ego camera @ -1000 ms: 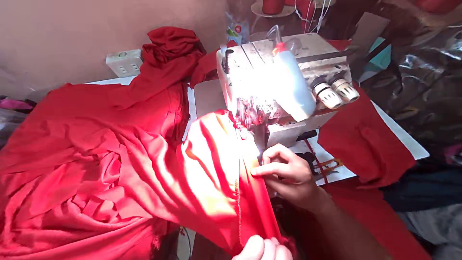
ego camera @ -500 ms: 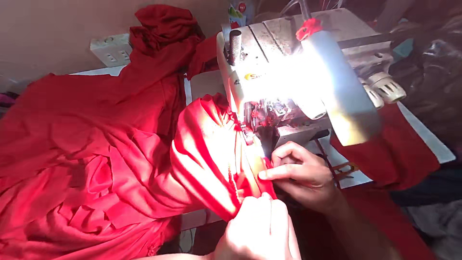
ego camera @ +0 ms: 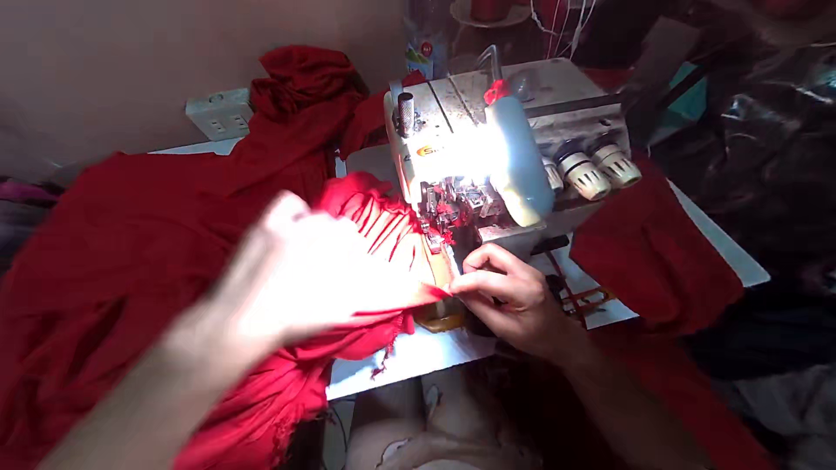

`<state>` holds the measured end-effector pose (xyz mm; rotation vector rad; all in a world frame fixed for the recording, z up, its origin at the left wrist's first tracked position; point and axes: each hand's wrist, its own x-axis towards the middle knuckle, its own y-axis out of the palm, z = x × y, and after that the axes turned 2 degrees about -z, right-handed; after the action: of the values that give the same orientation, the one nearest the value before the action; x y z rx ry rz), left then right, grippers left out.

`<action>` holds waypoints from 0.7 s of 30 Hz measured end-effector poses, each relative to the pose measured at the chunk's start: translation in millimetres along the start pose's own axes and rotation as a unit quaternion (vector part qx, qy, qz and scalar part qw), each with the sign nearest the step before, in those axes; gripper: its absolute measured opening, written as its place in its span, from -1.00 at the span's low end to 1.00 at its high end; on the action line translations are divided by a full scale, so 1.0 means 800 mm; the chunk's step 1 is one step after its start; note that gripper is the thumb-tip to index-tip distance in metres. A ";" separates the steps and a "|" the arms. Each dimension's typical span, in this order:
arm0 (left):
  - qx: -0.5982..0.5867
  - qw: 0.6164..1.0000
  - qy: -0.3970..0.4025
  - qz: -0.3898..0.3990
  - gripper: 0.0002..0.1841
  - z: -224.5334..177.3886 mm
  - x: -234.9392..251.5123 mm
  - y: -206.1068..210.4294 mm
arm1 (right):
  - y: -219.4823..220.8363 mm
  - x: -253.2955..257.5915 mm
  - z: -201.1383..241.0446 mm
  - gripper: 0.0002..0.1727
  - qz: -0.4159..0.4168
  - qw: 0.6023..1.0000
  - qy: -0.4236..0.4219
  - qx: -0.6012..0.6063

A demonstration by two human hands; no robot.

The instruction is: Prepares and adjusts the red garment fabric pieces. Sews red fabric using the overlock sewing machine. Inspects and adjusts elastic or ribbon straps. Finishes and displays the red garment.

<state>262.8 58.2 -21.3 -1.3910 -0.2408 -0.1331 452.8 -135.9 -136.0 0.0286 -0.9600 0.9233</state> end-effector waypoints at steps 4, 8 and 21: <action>0.053 0.997 -0.032 0.039 -0.31 0.099 -0.037 -0.042 | 0.005 0.006 0.017 -0.80 -0.013 0.997 -0.007 -0.077; -0.211 0.975 -0.002 -0.071 -0.71 0.044 -0.061 -0.118 | 0.023 0.014 0.068 -0.72 0.084 0.986 0.024 -0.144; -0.341 0.939 -0.013 -0.041 -0.82 0.056 -0.070 -0.136 | 0.058 0.040 0.065 -0.86 -0.148 0.988 0.020 0.047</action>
<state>179.2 80.1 75.9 -2.0750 -0.2893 -0.2845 392.6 -106.5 -98.7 0.2268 -0.8478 0.6918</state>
